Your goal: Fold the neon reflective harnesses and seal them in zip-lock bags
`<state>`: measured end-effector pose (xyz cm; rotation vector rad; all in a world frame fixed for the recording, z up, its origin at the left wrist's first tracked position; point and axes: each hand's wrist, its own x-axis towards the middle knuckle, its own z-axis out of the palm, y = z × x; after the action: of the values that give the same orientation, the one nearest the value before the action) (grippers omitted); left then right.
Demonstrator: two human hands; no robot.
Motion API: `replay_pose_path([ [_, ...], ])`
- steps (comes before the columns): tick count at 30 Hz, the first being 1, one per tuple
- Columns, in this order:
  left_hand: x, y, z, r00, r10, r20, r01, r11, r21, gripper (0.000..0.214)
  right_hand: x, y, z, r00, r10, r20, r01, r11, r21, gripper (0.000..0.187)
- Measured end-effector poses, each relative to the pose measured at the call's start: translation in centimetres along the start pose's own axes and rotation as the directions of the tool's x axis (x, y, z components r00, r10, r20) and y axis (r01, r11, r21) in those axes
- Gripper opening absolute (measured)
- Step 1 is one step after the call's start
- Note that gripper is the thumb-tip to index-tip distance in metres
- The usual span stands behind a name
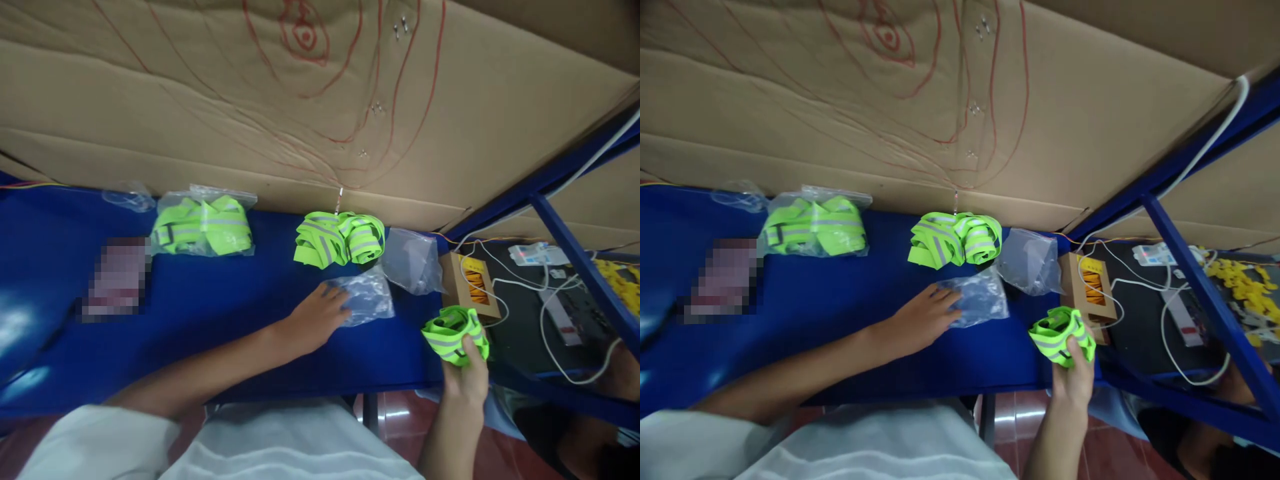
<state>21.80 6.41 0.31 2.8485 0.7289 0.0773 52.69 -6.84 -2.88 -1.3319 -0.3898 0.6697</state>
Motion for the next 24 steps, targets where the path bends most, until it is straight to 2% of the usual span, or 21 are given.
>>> replay_pose_path([
  [2,-2.5,0.1,-0.8,0.994,-0.084,0.071,0.083,0.996,0.013,0.025,0.0,0.7,0.9,0.998,0.055,0.04,-0.053,0.997,-0.048,0.045],
  [5,-4.0,0.8,-1.4,0.977,-0.207,0.048,0.204,0.977,0.057,0.041,-0.2,1.5,3.0,0.983,0.141,0.119,-0.13,0.987,-0.097,0.052],
  [7,-3.5,1.3,-0.8,0.981,-0.193,0.001,0.193,0.98,0.052,0.062,-0.5,1.7,4.5,0.959,0.188,0.21,-0.165,0.979,-0.123,0.053],
  [9,-2.4,1.4,0.2,0.992,-0.122,-0.03,0.122,0.992,0.02,0.094,-0.9,1.6,5.5,0.931,0.216,0.296,-0.182,0.974,-0.138,0.052],
  [11,-1.6,1.1,1.2,0.997,-0.067,-0.039,0.066,0.997,-0.029,0.113,-1.2,1.3,5.9,0.907,0.232,0.353,-0.193,0.971,-0.142,0.052],
  [14,-1.5,0.1,1.4,0.997,-0.076,-0.023,0.072,0.987,-0.146,0.105,-1.7,0.8,5.5,0.879,0.256,0.403,-0.209,0.965,-0.158,0.052],
  [19,-4.0,-1.4,-0.7,0.985,-0.161,-0.068,0.123,0.913,-0.388,0.093,-2.3,0.7,5.4,0.861,0.291,0.417,-0.238,0.955,-0.175,0.051],
  [22,-5.4,-1.7,-1.5,0.968,-0.184,-0.17,0.113,0.927,-0.358,0.089,-2.8,0.6,6.9,0.873,0.28,0.399,-0.258,0.96,-0.109,0.049],
  [24,-6.0,-1.6,-1.5,0.955,-0.173,-0.242,0.095,0.948,-0.305,0.086,-3.3,0.5,8.4,0.865,0.277,0.418,-0.271,0.96,-0.076,0.049],
])
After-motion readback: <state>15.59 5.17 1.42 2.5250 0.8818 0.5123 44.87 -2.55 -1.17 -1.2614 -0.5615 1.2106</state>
